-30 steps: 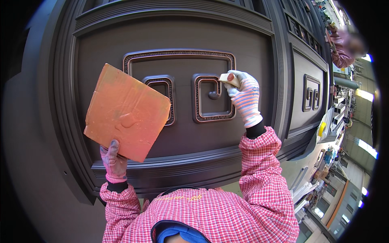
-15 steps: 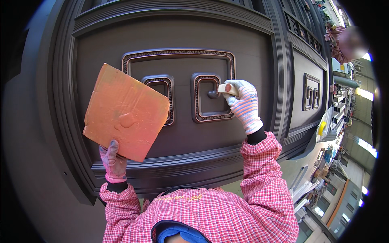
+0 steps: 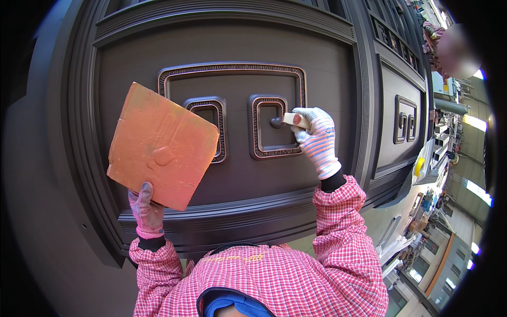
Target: The person applies a reddish-brown adhesive from a small container onto a large dark wooden door using a small applicator. They work on the recessed decorative panels and the door frame, moving methodically across the surface.
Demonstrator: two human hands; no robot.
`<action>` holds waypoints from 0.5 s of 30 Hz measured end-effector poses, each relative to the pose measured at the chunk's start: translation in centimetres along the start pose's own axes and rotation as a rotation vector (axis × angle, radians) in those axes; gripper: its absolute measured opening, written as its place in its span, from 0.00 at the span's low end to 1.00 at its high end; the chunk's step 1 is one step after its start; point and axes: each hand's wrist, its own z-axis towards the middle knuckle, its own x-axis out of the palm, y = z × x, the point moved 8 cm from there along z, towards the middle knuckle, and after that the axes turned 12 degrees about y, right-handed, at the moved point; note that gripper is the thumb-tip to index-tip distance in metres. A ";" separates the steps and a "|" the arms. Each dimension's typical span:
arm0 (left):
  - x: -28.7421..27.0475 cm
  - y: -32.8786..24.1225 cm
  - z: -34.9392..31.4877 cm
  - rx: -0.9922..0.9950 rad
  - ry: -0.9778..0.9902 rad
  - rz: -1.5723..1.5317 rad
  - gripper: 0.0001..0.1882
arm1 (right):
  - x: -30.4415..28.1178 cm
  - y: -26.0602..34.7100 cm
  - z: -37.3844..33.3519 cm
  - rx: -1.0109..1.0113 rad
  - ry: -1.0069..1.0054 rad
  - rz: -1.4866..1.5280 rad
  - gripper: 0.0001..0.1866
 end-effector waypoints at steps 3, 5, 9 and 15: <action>-0.3 0.2 0.0 0.003 -0.001 0.004 0.32 | -0.3 -0.7 -0.2 0.034 -0.021 0.009 0.13; -0.2 0.0 0.0 -0.002 -0.013 0.000 0.32 | -0.6 -0.8 -0.1 0.064 -0.035 0.071 0.14; 0.0 -0.2 -0.1 0.007 -0.014 -0.004 0.32 | 0.5 2.4 1.5 -0.071 -0.042 0.052 0.17; -0.5 0.0 -0.3 -0.002 -0.009 -0.022 0.32 | 2.4 4.7 4.3 -0.091 -0.002 0.008 0.15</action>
